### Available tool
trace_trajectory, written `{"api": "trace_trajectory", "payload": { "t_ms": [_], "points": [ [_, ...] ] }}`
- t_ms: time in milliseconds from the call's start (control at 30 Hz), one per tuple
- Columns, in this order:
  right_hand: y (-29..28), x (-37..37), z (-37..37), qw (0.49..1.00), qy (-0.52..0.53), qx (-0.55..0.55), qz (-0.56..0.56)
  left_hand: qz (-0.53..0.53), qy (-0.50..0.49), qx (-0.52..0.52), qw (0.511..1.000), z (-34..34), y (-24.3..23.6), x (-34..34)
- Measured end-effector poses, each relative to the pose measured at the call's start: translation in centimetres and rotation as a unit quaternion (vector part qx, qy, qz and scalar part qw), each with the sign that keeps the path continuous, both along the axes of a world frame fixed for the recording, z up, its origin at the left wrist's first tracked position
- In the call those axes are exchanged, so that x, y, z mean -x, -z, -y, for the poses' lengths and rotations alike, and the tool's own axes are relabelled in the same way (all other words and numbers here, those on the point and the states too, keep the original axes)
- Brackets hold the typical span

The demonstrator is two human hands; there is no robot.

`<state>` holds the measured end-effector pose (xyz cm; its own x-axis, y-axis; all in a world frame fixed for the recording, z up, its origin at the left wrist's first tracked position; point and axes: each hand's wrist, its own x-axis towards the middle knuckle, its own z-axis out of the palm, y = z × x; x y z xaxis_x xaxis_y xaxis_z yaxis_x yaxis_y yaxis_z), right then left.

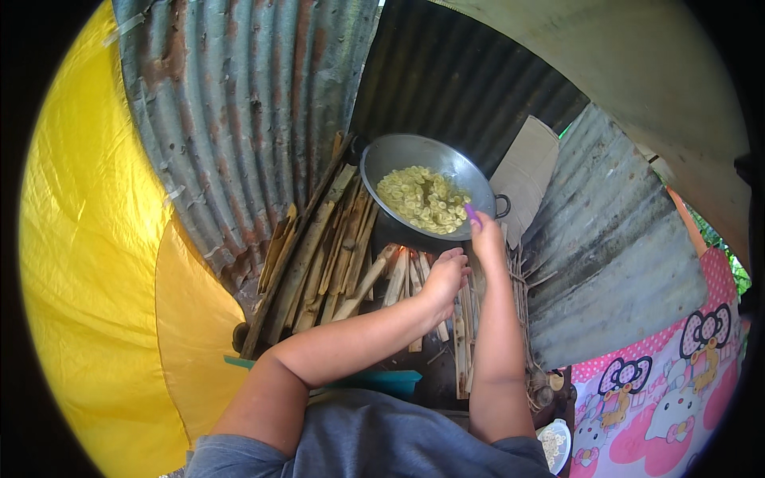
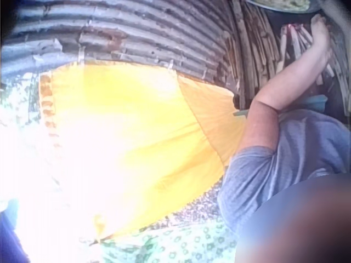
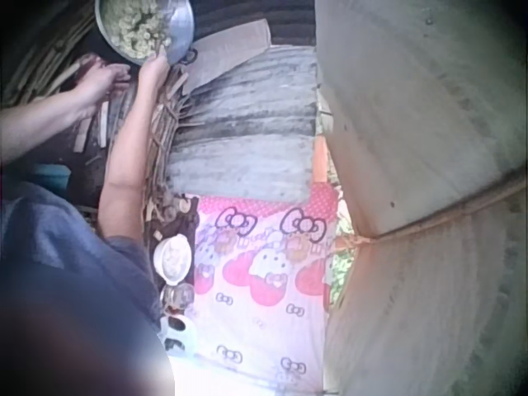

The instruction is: The person stirs sliced food in a wok over a wood fire using a purple-handled slotted spoon. The person occasionally adjusts the burning wood sticks beneath the wok to maintain the fire.

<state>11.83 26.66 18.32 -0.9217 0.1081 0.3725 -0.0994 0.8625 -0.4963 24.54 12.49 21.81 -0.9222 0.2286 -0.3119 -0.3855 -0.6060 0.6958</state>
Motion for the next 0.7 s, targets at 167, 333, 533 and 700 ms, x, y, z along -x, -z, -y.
{"api": "trace_trajectory", "payload": {
  "t_ms": [167,333,533,700],
  "points": [
    [-6.4,-8.8,1.5,0.993,-0.112,0.014,-0.028,0.007,0.006,-0.004,1.000,0.5,-0.1,-0.3],
    [-11.5,-16.4,2.3,0.997,-0.010,-0.030,0.066,0.028,0.025,-0.055,0.998,-0.1,0.5,-1.0],
    [-8.6,-15.4,2.8,0.997,-0.019,-0.073,0.024,0.040,0.062,-0.064,0.995,-1.3,0.9,-1.7],
    [-7.1,-15.8,1.3,0.996,0.042,-0.071,0.046,0.052,0.032,-0.048,0.997,-0.2,0.6,-1.8]
  ]
}}
